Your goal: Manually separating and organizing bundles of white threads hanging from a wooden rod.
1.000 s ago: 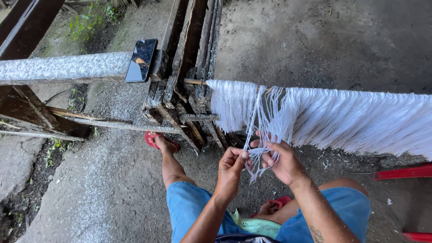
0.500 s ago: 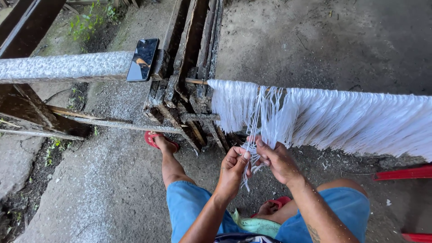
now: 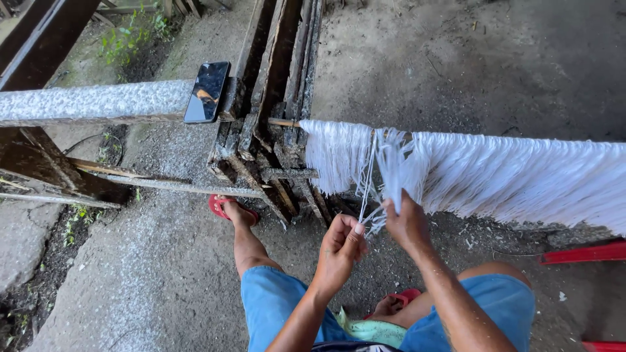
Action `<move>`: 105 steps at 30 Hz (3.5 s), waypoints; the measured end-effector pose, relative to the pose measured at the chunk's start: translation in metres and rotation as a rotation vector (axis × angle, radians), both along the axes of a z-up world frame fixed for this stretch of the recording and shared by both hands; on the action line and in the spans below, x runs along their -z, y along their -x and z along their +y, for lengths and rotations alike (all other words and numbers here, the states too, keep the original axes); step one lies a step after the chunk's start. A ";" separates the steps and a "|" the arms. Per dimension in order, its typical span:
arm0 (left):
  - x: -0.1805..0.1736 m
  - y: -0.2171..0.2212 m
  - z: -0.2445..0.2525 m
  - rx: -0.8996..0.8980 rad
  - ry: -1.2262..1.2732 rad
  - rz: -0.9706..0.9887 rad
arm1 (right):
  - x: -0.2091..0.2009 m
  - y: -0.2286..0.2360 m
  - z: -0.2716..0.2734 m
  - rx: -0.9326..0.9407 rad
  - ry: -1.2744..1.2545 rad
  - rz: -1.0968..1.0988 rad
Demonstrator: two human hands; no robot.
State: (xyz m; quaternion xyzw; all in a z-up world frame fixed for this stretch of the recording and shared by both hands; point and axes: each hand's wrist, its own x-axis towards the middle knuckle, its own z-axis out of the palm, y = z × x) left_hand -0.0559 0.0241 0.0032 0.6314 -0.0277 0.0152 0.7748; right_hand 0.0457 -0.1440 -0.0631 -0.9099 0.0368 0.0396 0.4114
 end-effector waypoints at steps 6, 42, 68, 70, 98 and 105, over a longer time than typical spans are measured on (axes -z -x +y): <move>0.002 -0.001 0.015 0.014 -0.022 -0.004 | -0.017 0.008 -0.005 0.003 -0.945 0.250; 0.036 -0.007 -0.026 -0.248 -0.141 0.011 | -0.048 0.038 0.022 0.012 -0.707 -0.013; -0.030 -0.102 0.045 -0.269 -0.880 -0.458 | 0.001 0.021 -0.083 -0.096 -0.147 0.388; -0.056 -0.128 0.043 -0.323 -0.994 -0.663 | -0.042 0.012 -0.038 -0.216 -0.262 0.193; -0.010 -0.198 0.026 -0.445 -1.515 -0.573 | -0.024 -0.091 0.013 0.082 -1.123 -0.152; -0.021 -0.177 0.013 -0.418 -1.446 -0.473 | 0.009 -0.035 0.024 -0.068 -0.933 -0.131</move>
